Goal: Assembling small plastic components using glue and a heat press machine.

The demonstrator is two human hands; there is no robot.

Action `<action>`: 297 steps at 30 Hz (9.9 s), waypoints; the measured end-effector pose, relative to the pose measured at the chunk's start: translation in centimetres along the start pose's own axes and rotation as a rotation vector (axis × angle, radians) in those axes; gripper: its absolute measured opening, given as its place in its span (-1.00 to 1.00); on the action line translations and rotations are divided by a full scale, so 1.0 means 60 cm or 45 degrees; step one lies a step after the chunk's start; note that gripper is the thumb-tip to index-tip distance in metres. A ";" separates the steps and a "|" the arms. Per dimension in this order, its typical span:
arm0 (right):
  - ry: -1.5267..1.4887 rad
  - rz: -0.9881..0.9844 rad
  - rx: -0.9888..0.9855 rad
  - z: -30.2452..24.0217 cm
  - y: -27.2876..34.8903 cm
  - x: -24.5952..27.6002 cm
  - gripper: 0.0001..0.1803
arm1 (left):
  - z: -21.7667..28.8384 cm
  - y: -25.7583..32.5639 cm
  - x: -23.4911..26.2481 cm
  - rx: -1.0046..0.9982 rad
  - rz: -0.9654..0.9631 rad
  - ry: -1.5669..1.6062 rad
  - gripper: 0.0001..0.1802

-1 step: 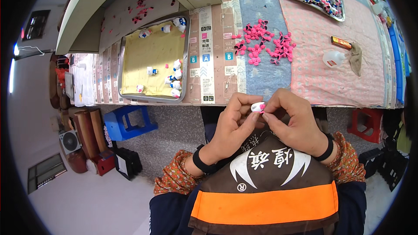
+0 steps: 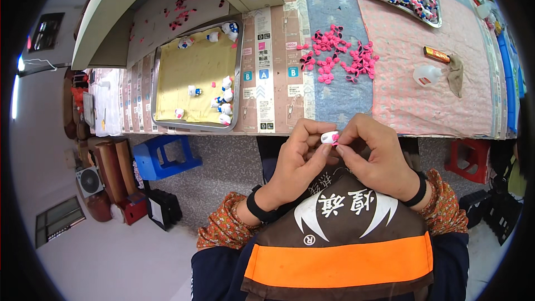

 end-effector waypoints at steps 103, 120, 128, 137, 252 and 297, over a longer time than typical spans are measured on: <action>-0.169 -0.087 -0.100 0.015 0.005 -0.026 -0.78 | -0.019 0.004 0.012 -0.031 -0.053 -0.144 -0.61; -0.260 -0.102 -0.259 0.029 -0.003 -0.023 -0.79 | -0.022 -0.003 0.016 0.276 -0.102 0.379 -0.70; -0.165 -0.121 -0.205 0.030 -0.006 -0.017 -0.77 | -0.002 0.003 0.016 -0.059 -0.106 -0.104 -0.66; -0.121 -0.145 -0.174 0.028 -0.008 -0.015 -0.77 | -0.004 0.008 0.028 -0.048 -0.186 -0.184 -0.64; -0.221 -0.302 -0.133 0.037 -0.009 -0.009 -0.77 | -0.017 0.014 0.026 -0.161 -0.184 -0.119 -0.69; -0.067 -0.244 -0.081 0.025 -0.001 -0.020 -0.80 | -0.030 0.010 0.017 -0.284 -0.028 -0.268 -0.71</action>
Point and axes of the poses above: each hand's wrist, its own y-axis away from the middle knuckle, its own x-axis out of the back of the hand, z = x × y, the point moved 3 cm from there along -y, towards the middle knuckle, and after that the axes turned 8 degrees about z, right-handed, at the moved point
